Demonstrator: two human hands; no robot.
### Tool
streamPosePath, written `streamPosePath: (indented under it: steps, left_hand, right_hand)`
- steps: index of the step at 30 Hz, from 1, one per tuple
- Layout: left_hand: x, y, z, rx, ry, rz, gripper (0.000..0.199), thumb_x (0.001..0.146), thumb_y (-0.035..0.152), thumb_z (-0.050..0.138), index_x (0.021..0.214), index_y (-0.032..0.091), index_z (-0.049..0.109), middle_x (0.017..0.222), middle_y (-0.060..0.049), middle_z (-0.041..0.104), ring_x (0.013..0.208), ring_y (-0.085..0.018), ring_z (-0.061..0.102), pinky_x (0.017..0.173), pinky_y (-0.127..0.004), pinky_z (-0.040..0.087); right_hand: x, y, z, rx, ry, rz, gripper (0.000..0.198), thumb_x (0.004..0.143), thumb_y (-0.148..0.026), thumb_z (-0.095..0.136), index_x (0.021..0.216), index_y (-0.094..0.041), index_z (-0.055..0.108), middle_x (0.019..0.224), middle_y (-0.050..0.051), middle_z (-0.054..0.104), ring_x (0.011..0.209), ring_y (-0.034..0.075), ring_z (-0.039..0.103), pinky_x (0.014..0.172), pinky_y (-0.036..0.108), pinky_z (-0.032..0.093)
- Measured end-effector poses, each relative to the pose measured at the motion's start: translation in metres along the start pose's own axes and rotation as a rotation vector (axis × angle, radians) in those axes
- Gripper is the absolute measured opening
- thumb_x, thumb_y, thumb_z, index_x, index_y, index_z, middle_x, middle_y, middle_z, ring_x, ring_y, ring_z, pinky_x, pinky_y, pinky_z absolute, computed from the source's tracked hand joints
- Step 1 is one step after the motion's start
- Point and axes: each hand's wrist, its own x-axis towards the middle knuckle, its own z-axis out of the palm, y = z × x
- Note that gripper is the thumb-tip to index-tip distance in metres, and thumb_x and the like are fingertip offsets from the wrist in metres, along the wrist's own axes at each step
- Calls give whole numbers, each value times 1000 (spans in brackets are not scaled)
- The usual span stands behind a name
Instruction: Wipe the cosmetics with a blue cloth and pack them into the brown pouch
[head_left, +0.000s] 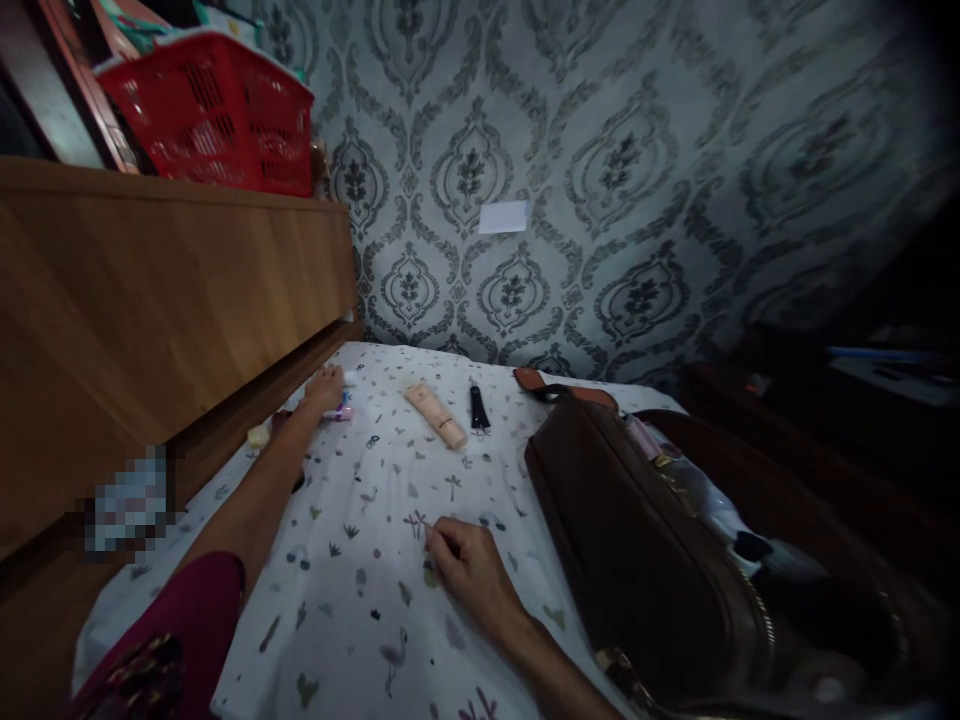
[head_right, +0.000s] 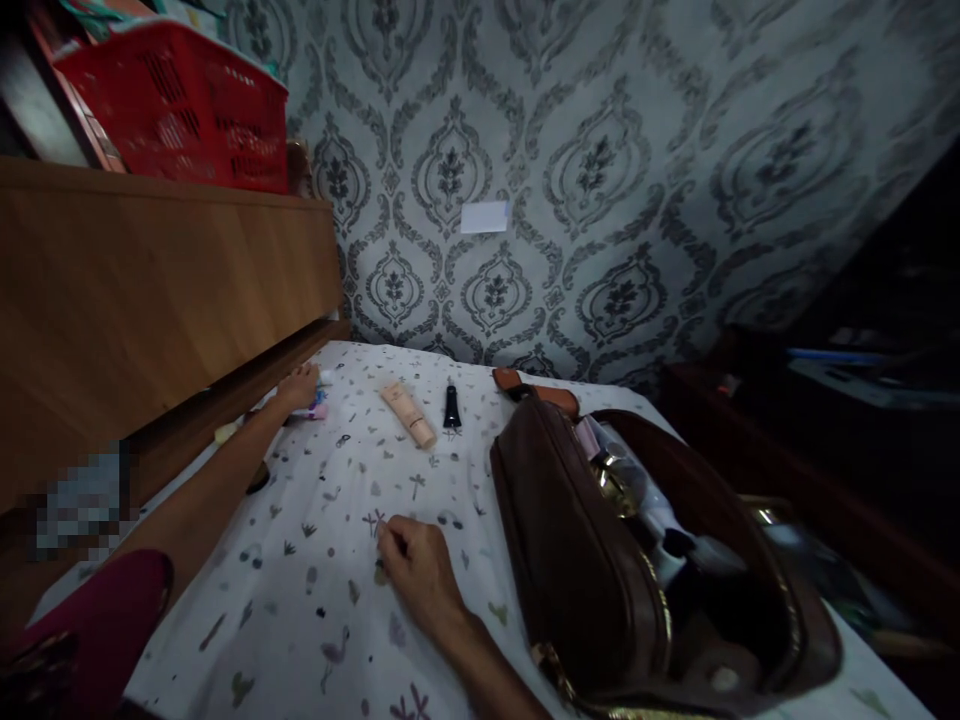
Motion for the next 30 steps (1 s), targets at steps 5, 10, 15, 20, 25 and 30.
streamPosePath:
  steps: [5, 10, 15, 20, 25, 30]
  left_hand:
    - [3, -5, 8, 52, -12, 46, 37, 95, 35, 61, 127, 16, 57, 126, -11, 60, 107, -23, 63, 90, -45, 56]
    - [2, 0, 6, 62, 2, 71, 37, 95, 35, 61, 127, 16, 57, 128, -11, 59, 111, -25, 62, 91, -46, 55]
    - [8, 10, 2, 31, 5, 55, 39, 94, 33, 62, 128, 15, 56, 132, -13, 57, 118, -27, 58, 94, -47, 54]
    - [24, 12, -8, -13, -88, 49, 37, 95, 36, 61, 126, 16, 58, 125, -10, 61, 107, -23, 63, 89, -44, 56]
    - [21, 12, -6, 1, -161, -9, 37, 95, 35, 61, 126, 16, 58, 126, -10, 60, 108, -23, 63, 90, -44, 56]
    - [12, 16, 2, 28, -320, 41, 37, 95, 35, 61, 126, 16, 58, 126, -10, 60, 107, -23, 63, 89, -44, 56]
  right_hand:
    - [0, 1, 0, -31, -1, -22, 39, 90, -38, 39, 56, -21, 43, 51, -3, 44, 52, 13, 42, 53, 25, 30]
    - [0, 1, 1, -30, 1, -20, 38, 91, -37, 41, 56, -21, 41, 50, -3, 43, 52, 13, 40, 53, 25, 28]
    - [0, 2, 1, -40, -7, -29, 39, 91, -37, 39, 56, -21, 36, 52, -3, 39, 53, 12, 37, 53, 26, 25]
    - [-1, 3, 1, -41, -4, -33, 38, 91, -35, 39, 56, -21, 35, 52, -4, 38, 53, 11, 35, 54, 26, 24]
    - [-1, 7, 2, -21, -11, -29, 38, 90, -35, 41, 55, -21, 38, 51, -3, 44, 52, 11, 39, 53, 25, 26]
    - [2, 12, 4, -29, -5, -31, 37, 89, -35, 41, 55, -20, 42, 51, -2, 47, 52, 12, 42, 53, 25, 27]
